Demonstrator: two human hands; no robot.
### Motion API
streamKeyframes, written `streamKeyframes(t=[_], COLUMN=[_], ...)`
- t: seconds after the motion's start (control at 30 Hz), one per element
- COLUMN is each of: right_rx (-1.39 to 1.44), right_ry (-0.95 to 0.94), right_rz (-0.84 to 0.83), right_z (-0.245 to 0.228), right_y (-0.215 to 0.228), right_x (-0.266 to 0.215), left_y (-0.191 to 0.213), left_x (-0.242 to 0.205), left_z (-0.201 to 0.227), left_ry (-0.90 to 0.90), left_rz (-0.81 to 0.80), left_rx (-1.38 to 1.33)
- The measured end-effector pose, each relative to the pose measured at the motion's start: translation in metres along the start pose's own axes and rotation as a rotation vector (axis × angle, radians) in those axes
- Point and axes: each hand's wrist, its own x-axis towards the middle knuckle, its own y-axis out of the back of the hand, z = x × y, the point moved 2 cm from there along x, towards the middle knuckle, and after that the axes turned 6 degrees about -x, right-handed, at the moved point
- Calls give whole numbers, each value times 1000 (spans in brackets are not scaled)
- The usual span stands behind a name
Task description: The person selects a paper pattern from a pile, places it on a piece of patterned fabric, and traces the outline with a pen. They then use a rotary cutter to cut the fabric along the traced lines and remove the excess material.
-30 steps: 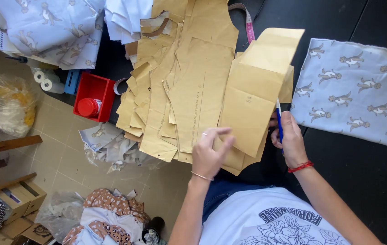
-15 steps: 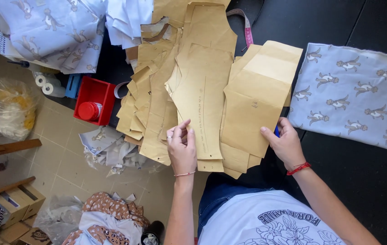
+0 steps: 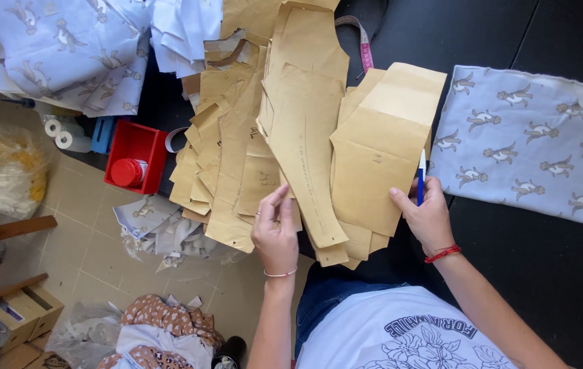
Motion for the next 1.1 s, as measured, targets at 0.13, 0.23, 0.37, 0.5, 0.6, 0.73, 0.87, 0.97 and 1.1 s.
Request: streamKeyframes(t=[0.13,0.23,0.37,0.5,0.6,0.73,0.87,0.97,1.1], right_rx=[-197,-249,-51,-39,-16,-46,-91,-82,-79], right_ry=[142,354,301,216,169,181,150,177,172], right_rz=[159,203,-63,-118,-138,-195,-227,-251,-255], right_z=[-13,-40,-59,-58,-60,-64,-73,-71,-72], right_y=[6,8,2,-5,-7,-16,-22,-22,-20], right_x=[-7,-16,-21,-21,-22,-29,-32,-31,-32], left_y=[-22,-35,-37,-27,-22,-23,-29,-27,-32], left_x=[-24,-35,-36,-27,-21,-19,-20,-18,-25], left_z=[9,12,3,-20,-22,-10,-1,14,18], left_ry=[-429,-423,-291,-180,-156,-204,-258,-361,-323], left_rz=[-50,-54,-2,111,127,-60,-89,-152,-306], left_rx=[131,72,-23,-79,-86,99,185,234,61])
